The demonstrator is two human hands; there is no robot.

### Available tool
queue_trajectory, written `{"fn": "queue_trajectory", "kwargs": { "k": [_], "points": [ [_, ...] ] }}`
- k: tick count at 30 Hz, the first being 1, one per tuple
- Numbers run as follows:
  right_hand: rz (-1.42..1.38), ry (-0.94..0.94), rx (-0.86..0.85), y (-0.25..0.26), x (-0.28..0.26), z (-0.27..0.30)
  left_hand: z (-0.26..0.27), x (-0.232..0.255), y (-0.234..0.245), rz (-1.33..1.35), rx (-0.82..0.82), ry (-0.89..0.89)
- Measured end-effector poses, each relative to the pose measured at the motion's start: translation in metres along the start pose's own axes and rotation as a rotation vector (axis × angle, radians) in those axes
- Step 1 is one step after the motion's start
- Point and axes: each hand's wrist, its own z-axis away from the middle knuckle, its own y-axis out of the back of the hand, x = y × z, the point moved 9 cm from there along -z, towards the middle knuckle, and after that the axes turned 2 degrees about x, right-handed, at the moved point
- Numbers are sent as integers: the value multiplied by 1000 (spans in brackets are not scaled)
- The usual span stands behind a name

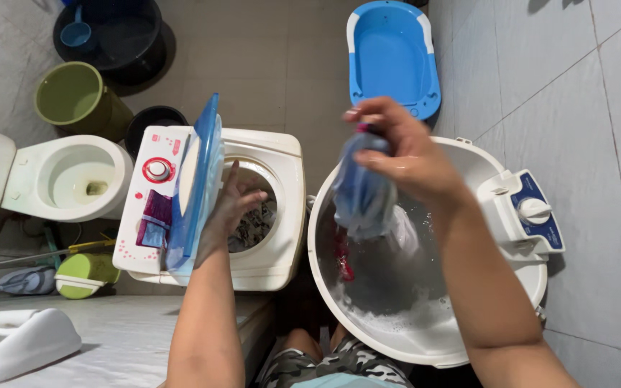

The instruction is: The person transfers wet clothes from a soapy basin into a top-loading washing machine. They remove the drain hose, place several garments one by one into the washer, then replace the hose and close the lid.

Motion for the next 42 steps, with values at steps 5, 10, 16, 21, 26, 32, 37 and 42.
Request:
{"fn": "queue_trajectory", "kwargs": {
  "k": [5,10,16,21,26,32,37,42],
  "points": [
    [-164,-19,-306,-86,21,-43,10,0,-22,172,-246,35],
    [-288,-121,-354,-140,65,-66,9,-25,-40,215,-479,-16],
    [-197,-92,-317,-126,131,-62,-17,-58,-19,133,-287,28],
    [717,-453,-70,-34,273,-25,-22,-59,-11,378,-243,74],
    [763,-577,-63,-15,412,62,-18,-58,-17,588,-310,74],
    [670,-549,297,19,415,90,-18,-38,6,568,-94,28],
    [737,-259,483,68,251,56,3,2,44,296,213,-76],
    [676,-157,468,63,121,18,8,24,58,182,245,-151]
  ]
}}
